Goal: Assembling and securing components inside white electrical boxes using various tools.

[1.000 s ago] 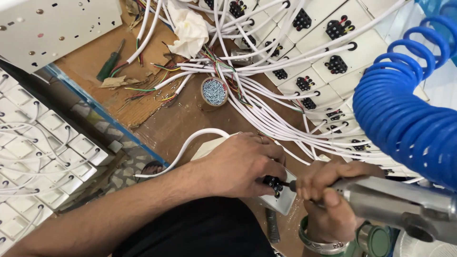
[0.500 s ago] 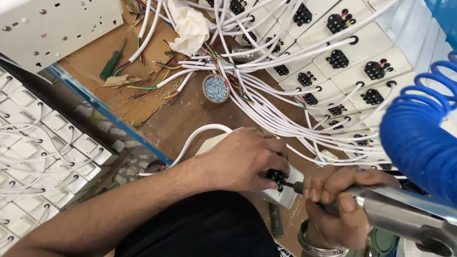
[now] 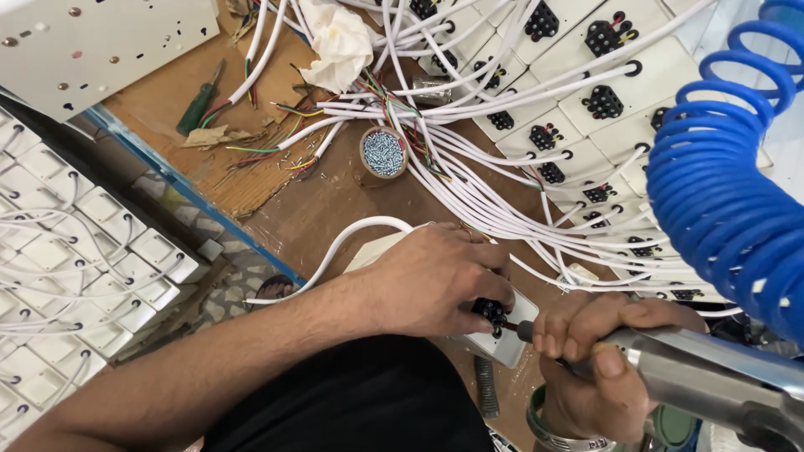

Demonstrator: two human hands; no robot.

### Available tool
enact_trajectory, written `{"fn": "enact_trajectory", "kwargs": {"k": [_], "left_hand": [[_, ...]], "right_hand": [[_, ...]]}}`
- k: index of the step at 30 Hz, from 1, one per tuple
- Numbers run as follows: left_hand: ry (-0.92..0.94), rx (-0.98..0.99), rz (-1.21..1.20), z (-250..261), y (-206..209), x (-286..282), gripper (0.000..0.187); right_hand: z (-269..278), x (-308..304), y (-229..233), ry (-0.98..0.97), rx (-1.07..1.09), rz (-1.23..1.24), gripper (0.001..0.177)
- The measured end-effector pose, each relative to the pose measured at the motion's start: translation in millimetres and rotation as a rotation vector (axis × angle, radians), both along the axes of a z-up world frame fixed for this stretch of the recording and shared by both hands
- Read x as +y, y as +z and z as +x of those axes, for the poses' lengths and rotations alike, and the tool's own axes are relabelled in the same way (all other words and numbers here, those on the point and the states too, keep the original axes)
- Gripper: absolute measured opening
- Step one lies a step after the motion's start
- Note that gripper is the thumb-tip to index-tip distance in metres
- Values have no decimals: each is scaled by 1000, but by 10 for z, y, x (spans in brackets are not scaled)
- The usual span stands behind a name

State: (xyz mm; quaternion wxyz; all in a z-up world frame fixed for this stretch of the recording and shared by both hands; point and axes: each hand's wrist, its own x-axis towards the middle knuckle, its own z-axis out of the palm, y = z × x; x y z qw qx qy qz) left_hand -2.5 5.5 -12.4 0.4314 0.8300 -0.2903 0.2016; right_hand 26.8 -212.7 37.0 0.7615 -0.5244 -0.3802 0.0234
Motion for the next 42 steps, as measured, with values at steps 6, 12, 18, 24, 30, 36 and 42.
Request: {"fn": "enact_trajectory", "kwargs": {"k": [6, 12, 18, 24, 30, 36, 42], "left_hand": [[19, -22, 2, -3, 22, 11, 37], [7, -30, -22, 14, 8, 0, 35], [-19, -42, -47, 0, -12, 21, 34], [-11, -57, -32, -21, 14, 6, 33], [10, -13, 19, -46, 42, -1, 35], [-4, -1, 12, -87, 100, 206, 51], [187, 173, 12, -276, 132, 452, 67]], "right_hand": [[142, -50, 130, 109, 66, -84, 37], [226, 2, 167, 326, -62, -188, 38], [133, 22, 79, 271, -34, -137, 39], [51, 78, 26, 185, -13, -84, 31], [65, -358, 106, 52, -58, -101, 32], [-15, -710, -118, -296, 36, 52, 42], [122, -1581, -1170, -1131, -239, -946, 39]]}}
